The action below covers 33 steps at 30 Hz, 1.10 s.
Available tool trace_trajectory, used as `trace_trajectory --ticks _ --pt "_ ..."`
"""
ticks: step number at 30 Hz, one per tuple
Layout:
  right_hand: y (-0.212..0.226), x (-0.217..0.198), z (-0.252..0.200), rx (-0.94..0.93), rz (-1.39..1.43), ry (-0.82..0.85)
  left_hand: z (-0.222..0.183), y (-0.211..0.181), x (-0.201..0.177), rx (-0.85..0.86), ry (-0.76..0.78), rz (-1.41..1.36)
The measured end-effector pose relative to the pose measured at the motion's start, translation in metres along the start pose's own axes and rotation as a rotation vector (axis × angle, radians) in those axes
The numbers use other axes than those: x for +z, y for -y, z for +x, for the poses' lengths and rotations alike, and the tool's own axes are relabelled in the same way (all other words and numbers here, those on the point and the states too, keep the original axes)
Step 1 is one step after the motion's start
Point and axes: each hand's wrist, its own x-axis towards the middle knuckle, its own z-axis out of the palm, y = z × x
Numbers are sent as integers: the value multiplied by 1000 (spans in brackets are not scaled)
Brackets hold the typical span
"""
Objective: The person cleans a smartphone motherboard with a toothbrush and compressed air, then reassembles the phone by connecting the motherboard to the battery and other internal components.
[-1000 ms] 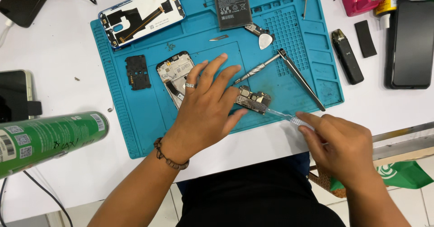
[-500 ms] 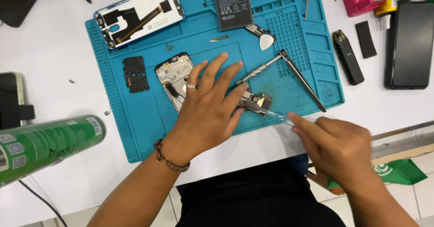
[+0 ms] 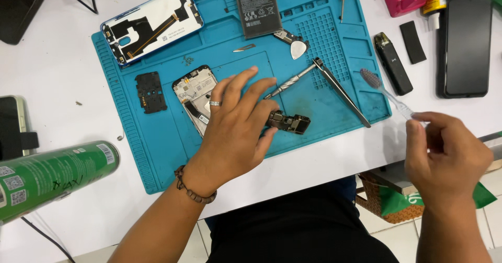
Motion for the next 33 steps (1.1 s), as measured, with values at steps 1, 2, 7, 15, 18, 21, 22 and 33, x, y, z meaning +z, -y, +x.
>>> trace_trajectory --ticks 1,2,7,15,18,21,22,33 --pt "-7 6 -2 62 -24 -33 0 -1 1 -6 -12 -12" --pt "-13 13 -4 123 -49 -66 -1 -2 1 -11 -23 -23" --pt "-15 23 7 -94 -206 -120 -4 -4 3 -61 -65 -214" --pt "38 0 42 -304 -199 -148 -8 -6 -18 -413 -163 -692" --pt "92 -4 67 -59 460 99 -13 -5 -22 -473 -305 -893" --pt "131 8 99 -163 787 394 -16 -3 -30 -476 -457 -982" --pt "144 13 110 -57 879 455 -17 -2 -34 -491 -502 -963" --pt "177 47 153 91 1029 523 -16 9 -51 -517 -612 -756"
